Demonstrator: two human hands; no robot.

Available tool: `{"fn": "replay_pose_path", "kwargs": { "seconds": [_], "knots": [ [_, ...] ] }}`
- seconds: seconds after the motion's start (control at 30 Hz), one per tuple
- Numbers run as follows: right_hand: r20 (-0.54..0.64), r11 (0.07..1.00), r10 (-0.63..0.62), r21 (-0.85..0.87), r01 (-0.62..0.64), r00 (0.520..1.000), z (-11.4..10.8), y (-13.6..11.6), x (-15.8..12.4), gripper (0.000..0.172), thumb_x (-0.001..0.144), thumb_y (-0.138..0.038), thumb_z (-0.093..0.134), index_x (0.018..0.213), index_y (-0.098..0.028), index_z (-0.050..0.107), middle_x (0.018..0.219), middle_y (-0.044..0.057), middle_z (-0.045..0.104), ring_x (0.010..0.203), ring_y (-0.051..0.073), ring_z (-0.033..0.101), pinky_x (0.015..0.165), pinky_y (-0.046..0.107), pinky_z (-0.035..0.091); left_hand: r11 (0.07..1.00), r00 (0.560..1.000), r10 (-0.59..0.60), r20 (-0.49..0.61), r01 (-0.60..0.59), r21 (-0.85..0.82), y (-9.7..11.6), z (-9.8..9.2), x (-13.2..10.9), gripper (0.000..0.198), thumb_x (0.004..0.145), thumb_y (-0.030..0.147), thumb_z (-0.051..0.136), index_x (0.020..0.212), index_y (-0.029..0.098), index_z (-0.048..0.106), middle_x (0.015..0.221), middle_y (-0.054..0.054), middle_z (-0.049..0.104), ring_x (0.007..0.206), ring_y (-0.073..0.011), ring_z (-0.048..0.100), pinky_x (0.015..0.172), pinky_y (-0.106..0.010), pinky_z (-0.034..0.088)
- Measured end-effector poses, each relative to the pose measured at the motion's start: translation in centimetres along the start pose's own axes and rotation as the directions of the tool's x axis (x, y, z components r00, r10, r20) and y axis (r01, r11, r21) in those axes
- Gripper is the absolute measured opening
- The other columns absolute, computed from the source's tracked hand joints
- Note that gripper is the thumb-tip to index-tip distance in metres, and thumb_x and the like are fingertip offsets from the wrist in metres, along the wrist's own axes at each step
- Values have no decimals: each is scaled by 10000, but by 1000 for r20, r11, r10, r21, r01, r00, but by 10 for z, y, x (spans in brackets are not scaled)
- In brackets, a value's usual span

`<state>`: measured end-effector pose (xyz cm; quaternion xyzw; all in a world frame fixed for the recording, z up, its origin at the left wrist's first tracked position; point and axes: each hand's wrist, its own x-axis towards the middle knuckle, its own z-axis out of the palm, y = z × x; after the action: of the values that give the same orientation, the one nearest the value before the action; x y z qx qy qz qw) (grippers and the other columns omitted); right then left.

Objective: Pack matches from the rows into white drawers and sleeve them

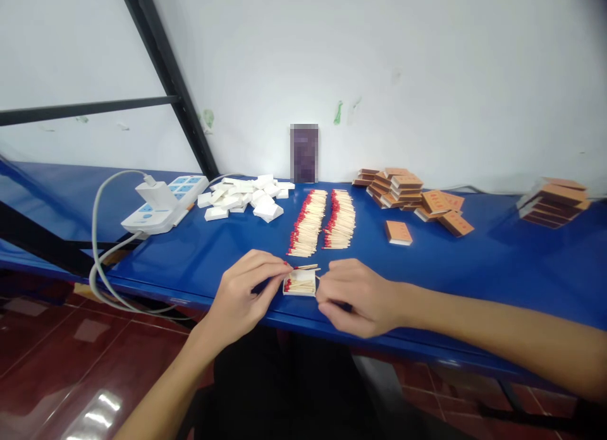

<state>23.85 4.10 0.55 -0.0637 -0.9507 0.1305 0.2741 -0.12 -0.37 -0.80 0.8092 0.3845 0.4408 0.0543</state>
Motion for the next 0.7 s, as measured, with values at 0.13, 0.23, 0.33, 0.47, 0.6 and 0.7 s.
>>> {"fn": "replay_pose_path", "kwargs": {
  "seconds": [0.13, 0.23, 0.33, 0.47, 0.6, 0.7],
  "knots": [
    [60, 996, -41, -71, 46, 997, 3, -5, 0, 139, 866, -169, 468, 741, -208, 516, 589, -36, 515, 517, 126, 391, 557, 303, 295, 1000, 997, 20, 73, -19, -20, 2, -1, 1, 229, 957, 116, 595, 1126, 214, 714, 1054, -75, 739, 979, -209, 664, 866, -369, 550],
    [76, 992, -14, -122, 24, 997, 6, -5, 0, 131, 836, -171, 495, 716, -198, 539, 572, -41, 508, 512, 120, 380, 548, 308, 269, 999, 995, 37, 90, -35, -32, 4, -2, 2, 243, 938, 128, 622, 1150, 209, 708, 1076, -79, 738, 996, -215, 666, 879, -372, 548],
    [70, 988, -18, -149, 28, 997, 8, -5, 0, 128, 817, -158, 513, 707, -192, 569, 567, -41, 531, 514, 116, 386, 550, 311, 263, 999, 996, 33, 84, -30, -35, 5, -2, 3, 276, 909, 134, 653, 1173, 201, 701, 1096, -85, 734, 1014, -222, 662, 895, -375, 546],
    [62, 992, -8, -122, 16, 998, 10, -3, -2, 142, 827, -140, 531, 731, -194, 621, 601, -35, 601, 532, 116, 429, 568, 308, 286, 999, 994, 28, 104, -25, -36, 5, -2, 1, 368, 906, 84, 599, 1241, 220, 672, 1159, -82, 711, 1058, -221, 646, 924, -380, 535],
    [43, 996, 1, -89, 3, 999, 12, -1, -4, 142, 826, -122, 555, 775, -194, 667, 645, -31, 657, 550, 117, 472, 581, 307, 304, 999, 992, 42, 116, -38, -33, 3, -3, -1, 445, 889, 23, 548, 1274, 223, 648, 1190, -74, 693, 1083, -213, 625, 942, -378, 521],
    [19, 997, -16, -79, 18, 1000, 14, 1, -5, 144, 822, -121, 566, 784, -191, 686, 621, -34, 648, 535, 117, 472, 569, 304, 302, 998, 992, 47, 116, -44, -33, 3, -2, -1, 464, 879, 3, 544, 1277, 219, 642, 1199, -72, 687, 1093, -211, 614, 948, -376, 514]
  ]
}}
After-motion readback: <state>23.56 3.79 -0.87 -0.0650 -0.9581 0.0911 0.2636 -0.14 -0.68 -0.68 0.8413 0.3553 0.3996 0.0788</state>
